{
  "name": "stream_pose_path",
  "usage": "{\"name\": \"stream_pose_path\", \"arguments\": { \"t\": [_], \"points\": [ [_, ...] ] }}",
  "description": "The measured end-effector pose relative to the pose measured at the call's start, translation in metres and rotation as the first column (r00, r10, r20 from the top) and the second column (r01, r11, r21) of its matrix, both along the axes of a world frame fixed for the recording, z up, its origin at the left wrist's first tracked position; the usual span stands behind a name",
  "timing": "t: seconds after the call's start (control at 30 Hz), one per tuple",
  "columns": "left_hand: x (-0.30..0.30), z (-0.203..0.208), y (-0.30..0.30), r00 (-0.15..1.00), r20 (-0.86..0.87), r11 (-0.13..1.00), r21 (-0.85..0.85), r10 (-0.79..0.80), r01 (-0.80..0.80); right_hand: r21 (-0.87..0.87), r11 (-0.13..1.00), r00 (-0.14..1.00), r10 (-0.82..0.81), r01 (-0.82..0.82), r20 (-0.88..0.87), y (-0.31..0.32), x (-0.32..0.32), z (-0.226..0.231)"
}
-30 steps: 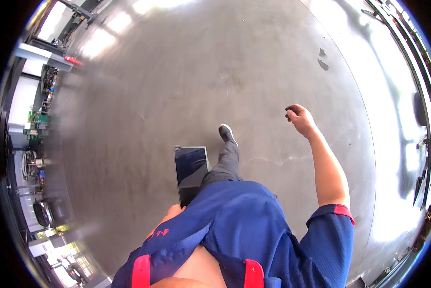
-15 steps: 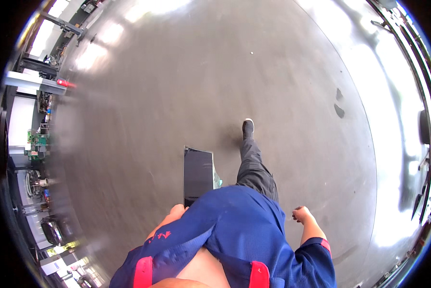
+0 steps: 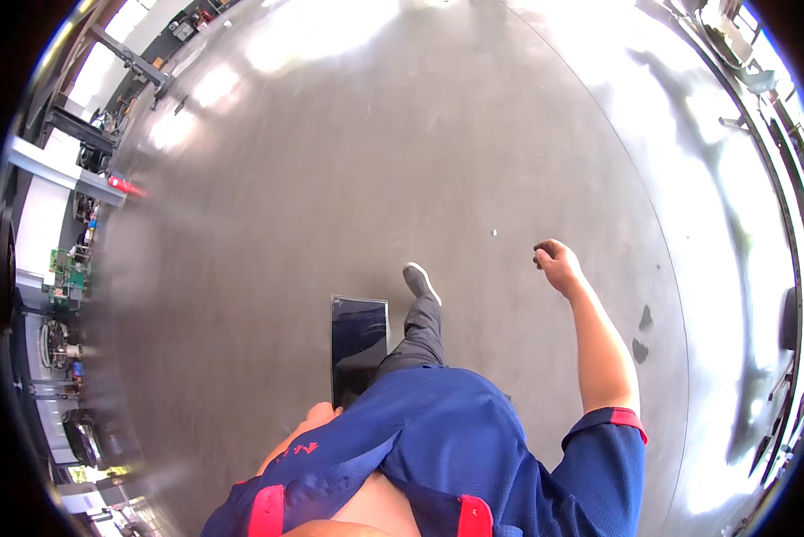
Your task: The person installs a window glass into a car door frame, then walks to retrieve a door panel and a metal trim piece. They fit the trim piece onto the door panel and return to the car to install the window glass again, adjusting it into place within the door frame.
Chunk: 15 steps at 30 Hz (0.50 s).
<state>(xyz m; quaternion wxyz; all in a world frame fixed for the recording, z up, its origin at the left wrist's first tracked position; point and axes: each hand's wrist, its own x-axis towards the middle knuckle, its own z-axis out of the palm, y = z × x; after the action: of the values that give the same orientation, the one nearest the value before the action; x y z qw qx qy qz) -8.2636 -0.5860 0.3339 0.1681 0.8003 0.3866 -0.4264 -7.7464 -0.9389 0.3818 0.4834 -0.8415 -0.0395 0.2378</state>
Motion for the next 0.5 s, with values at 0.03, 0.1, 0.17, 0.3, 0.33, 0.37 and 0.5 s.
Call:
{"name": "stream_pose_path", "arguments": {
  "t": [0.03, 0.1, 0.17, 0.3, 0.33, 0.37, 0.5],
  "points": [
    [0.028, -0.007, 0.015, 0.999, 0.006, 0.999, -0.022, 0.036, -0.036, 0.002, 1.000, 1.000, -0.007, 0.007, 0.001, 0.004, 0.023, -0.015],
    [0.063, -0.027, 0.050, 1.000, -0.010, 0.999, -0.040, 0.024, -0.024, -0.103, 0.994, 0.997, -0.029, 0.036, 0.068, 0.002, 0.053, -0.059],
    [0.122, -0.021, 0.080, 0.998, 0.026, 0.996, -0.060, 0.062, -0.060, -0.359, 0.929, 0.995, -0.093, 0.096, 0.025, -0.009, 0.047, -0.089],
    [0.228, -0.018, 0.151, 1.000, -0.008, 0.993, -0.113, -0.022, 0.021, -0.572, 0.706, 0.801, -0.012, -0.417, -0.598, -0.030, 0.015, -0.104],
    [0.258, -0.011, 0.165, 0.999, -0.034, 0.990, -0.133, -0.041, 0.036, -0.511, 0.781, 0.754, -0.081, -0.358, -0.652, -0.030, 0.003, -0.097],
    [0.288, -0.011, 0.181, 0.998, -0.038, 0.992, -0.121, -0.042, 0.037, -0.436, 0.890, 0.709, -0.223, -0.131, -0.669, -0.036, -0.009, -0.110],
    [0.396, -0.026, 0.260, 0.999, -0.040, 0.995, -0.098, -0.022, 0.018, -0.463, 0.876, 0.594, -0.304, -0.133, -0.745, 0.024, 0.069, -0.145]
  ]
}}
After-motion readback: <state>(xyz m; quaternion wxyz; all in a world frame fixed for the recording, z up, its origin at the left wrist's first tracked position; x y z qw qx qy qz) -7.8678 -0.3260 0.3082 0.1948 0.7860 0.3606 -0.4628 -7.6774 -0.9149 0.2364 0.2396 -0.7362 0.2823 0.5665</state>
